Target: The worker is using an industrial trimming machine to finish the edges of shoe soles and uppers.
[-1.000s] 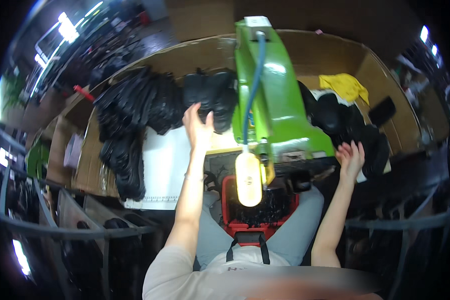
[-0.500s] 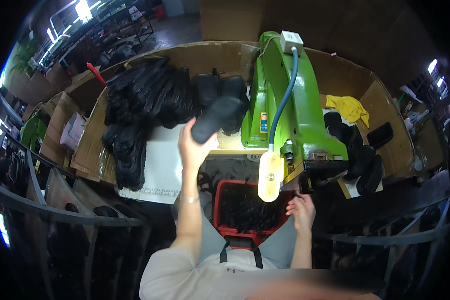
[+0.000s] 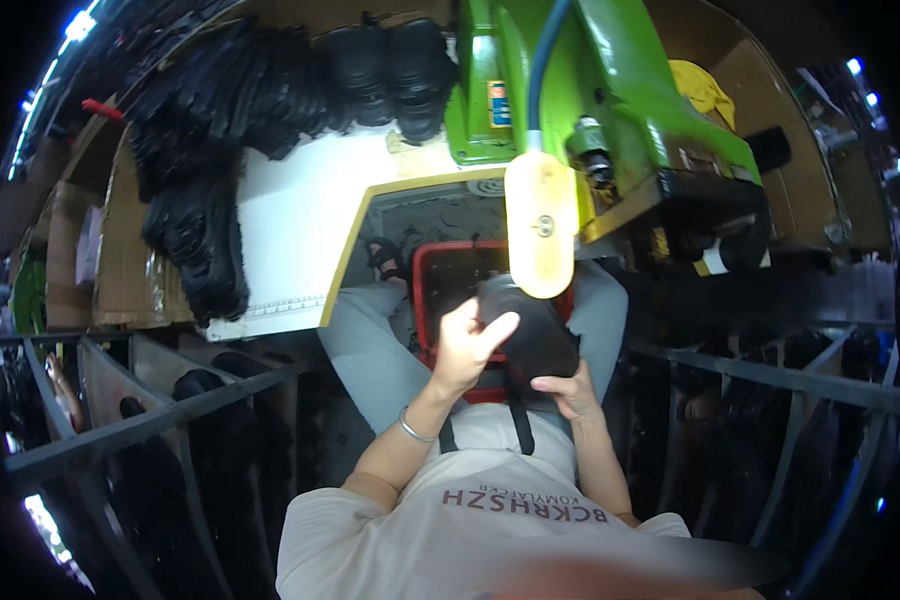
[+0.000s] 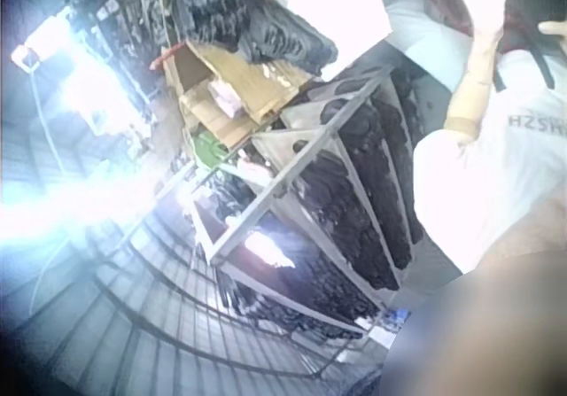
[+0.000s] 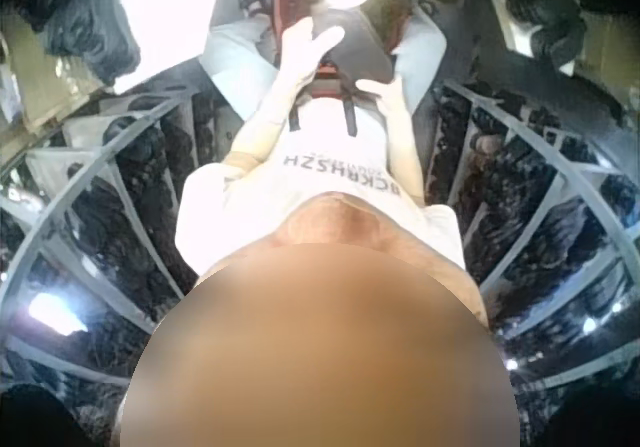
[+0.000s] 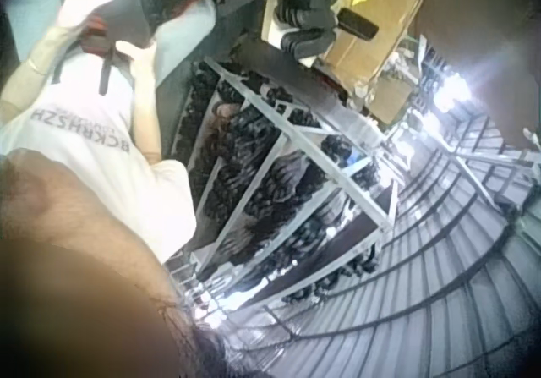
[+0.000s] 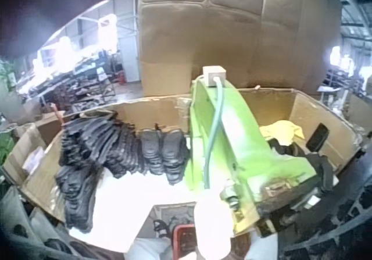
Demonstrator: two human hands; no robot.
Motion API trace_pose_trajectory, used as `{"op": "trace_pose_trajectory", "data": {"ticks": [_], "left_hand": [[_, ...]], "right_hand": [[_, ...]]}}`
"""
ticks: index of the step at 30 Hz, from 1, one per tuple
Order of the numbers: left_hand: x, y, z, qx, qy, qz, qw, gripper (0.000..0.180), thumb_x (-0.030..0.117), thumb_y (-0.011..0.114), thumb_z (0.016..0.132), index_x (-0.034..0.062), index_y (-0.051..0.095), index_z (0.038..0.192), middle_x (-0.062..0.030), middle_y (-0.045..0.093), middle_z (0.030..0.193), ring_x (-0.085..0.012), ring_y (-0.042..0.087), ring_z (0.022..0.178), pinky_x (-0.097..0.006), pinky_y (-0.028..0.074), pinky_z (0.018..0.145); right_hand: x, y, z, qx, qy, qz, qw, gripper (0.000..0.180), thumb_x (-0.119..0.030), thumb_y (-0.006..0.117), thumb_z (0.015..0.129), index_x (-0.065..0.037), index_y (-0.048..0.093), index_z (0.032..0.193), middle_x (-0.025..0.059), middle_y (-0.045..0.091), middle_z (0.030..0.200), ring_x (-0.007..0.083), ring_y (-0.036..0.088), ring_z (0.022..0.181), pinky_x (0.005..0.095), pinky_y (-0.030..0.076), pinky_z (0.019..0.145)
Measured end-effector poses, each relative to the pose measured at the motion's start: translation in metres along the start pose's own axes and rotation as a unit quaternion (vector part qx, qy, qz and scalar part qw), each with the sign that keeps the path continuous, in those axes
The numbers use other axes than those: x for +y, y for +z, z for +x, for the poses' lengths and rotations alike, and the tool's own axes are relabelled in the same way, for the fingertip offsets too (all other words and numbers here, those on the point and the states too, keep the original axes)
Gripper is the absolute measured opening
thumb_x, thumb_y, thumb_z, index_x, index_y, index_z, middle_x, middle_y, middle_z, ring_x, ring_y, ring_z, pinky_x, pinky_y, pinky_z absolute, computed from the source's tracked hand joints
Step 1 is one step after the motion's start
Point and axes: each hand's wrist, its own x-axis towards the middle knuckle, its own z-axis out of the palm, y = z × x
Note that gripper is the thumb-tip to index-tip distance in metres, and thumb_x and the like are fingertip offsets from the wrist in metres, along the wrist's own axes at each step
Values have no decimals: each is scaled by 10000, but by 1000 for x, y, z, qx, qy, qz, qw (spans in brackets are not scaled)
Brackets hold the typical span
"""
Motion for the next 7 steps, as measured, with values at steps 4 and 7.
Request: {"op": "trace_pose_trajectory", "data": {"ticks": [4,7], "left_hand": [[-13,40,9,-59,17,130,990,189,30,670,813,-43,631,984,-54,661,887,-73,584,777,-209,480,697],[-12,53,25,-77,27,260,962,185,45,698,796,-34,642,954,-36,660,841,-53,568,757,-185,465,688]], "right_hand": [[25,2,-13,13,13,35,999,619,140,707,620,-15,527,1191,67,576,1130,195,551,1048,315,456,901],[23,15,-19,-36,27,122,991,624,141,672,679,-42,479,1243,62,539,1175,204,521,1093,327,438,940]]}}
